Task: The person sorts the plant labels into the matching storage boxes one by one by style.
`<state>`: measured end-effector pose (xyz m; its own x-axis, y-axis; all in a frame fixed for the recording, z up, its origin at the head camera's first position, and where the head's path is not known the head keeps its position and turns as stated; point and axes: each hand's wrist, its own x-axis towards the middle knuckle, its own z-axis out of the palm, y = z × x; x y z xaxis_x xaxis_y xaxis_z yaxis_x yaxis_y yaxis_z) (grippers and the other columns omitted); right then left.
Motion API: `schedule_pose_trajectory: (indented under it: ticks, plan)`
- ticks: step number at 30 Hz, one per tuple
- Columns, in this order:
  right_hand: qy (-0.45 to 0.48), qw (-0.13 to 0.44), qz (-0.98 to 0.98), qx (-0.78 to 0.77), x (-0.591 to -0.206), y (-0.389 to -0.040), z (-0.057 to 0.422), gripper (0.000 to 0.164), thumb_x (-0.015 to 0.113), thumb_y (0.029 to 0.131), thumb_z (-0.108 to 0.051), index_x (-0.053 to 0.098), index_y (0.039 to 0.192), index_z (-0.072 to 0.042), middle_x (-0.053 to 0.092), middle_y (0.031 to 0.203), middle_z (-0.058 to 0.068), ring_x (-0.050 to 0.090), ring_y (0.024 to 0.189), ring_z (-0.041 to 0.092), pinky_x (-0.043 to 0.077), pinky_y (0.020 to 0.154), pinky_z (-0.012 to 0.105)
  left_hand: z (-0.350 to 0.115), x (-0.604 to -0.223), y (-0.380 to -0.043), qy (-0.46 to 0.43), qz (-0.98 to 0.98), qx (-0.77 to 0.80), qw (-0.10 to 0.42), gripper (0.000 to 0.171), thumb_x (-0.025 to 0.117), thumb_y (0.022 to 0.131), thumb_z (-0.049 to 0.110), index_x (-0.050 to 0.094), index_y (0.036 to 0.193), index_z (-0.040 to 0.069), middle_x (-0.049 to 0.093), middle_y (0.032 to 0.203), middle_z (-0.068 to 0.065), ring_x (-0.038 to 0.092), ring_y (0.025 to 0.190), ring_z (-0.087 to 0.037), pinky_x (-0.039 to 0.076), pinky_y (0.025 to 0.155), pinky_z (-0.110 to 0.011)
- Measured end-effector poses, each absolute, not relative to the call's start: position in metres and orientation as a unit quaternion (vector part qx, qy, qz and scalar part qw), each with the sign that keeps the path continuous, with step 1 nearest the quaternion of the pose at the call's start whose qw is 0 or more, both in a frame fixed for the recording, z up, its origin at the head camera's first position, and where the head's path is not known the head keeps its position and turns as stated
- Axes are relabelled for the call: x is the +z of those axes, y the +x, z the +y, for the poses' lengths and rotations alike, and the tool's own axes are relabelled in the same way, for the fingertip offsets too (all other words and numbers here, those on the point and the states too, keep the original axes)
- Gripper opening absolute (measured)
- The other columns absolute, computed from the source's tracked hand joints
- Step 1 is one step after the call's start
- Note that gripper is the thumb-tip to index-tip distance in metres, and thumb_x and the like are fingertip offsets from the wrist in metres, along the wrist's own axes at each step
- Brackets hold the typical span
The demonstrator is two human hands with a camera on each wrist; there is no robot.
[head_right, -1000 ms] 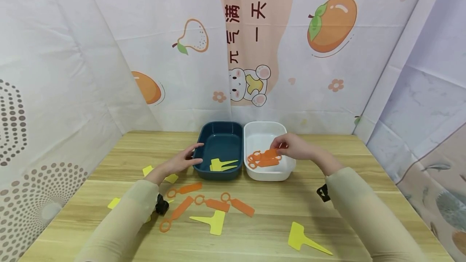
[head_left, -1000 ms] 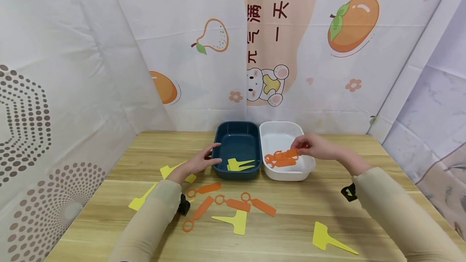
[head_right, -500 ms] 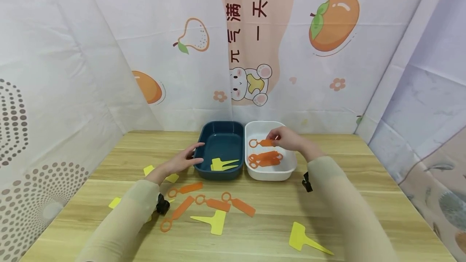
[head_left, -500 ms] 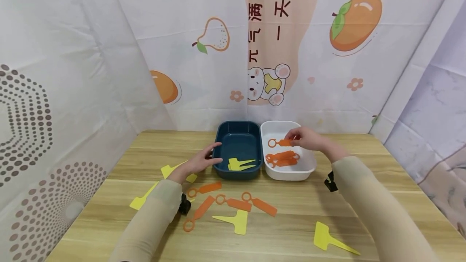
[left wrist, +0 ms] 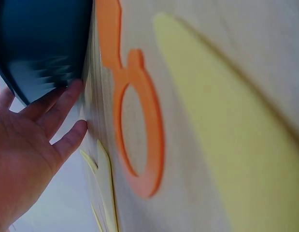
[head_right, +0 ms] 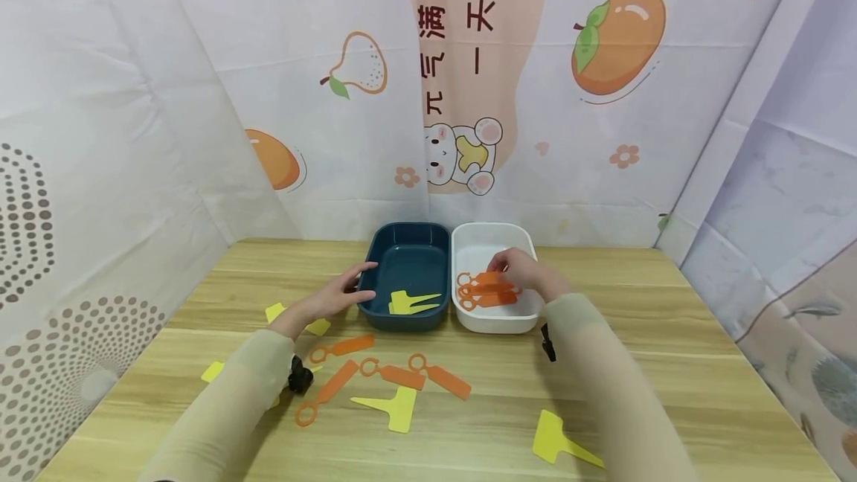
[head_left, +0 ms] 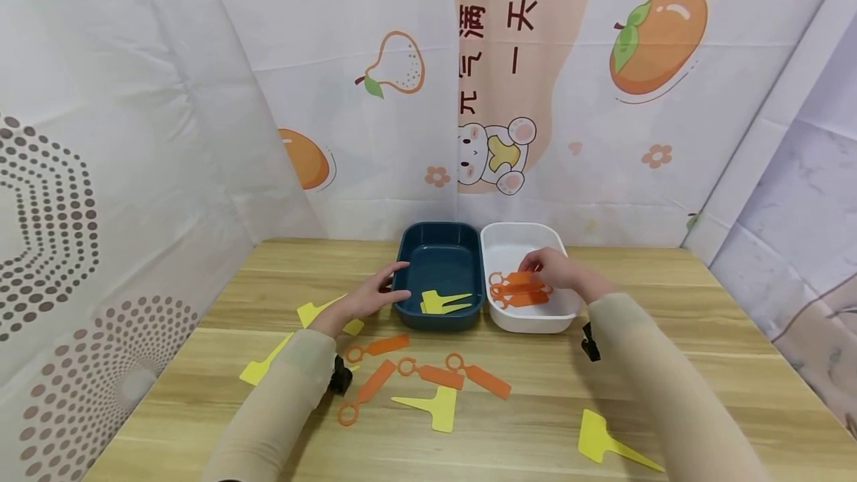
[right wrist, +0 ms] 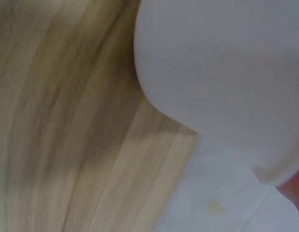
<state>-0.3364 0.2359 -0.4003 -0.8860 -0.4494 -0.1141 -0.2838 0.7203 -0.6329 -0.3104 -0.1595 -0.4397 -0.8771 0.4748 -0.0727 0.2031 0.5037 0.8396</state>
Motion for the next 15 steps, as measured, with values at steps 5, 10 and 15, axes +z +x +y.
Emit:
schedule_pose_trajectory:
  ticks: [5,10,15]
  plan:
    - [-0.179,0.123,0.927,-0.307,-0.409,-0.340,0.231,0.015,0.056,0.089,0.007,0.068,0.095,0.000,0.061,0.086,0.009,0.051,0.071,0.020,0.047,0.055,0.029,-0.159,-0.439,-0.310,0.196,0.856,0.456,0.147,0.066,0.059,0.099,0.028,0.024,0.155,0.018,0.016,0.159,-0.015,0.020,0.142,-0.042,0.025,0.110,-0.055]
    - [-0.164,0.113,0.942,-0.271,-0.414,-0.341,0.227,0.010,0.059,0.091,0.002,0.068,0.091,-0.002,0.059,0.080,0.006,0.049,0.063,0.017,0.044,0.055,0.026,-0.159,-0.439,-0.309,0.196,0.855,0.457,0.147,0.065,0.058,0.099,0.025,0.025,0.154,0.019,0.016,0.159,-0.016,0.020,0.141,-0.043,0.025,0.110,-0.056]
    - [-0.158,0.095,0.949,-0.255,-0.418,-0.339,0.225,0.006,0.063,0.091,0.000,0.068,0.090,-0.001,0.060,0.081,0.007,0.050,0.072,0.020,0.043,0.063,0.029,-0.160,-0.441,-0.310,0.198,0.854,0.458,0.150,0.065,0.059,0.099,0.027,0.025,0.155,0.020,0.016,0.159,-0.015,0.021,0.141,-0.043,0.026,0.110,-0.056]
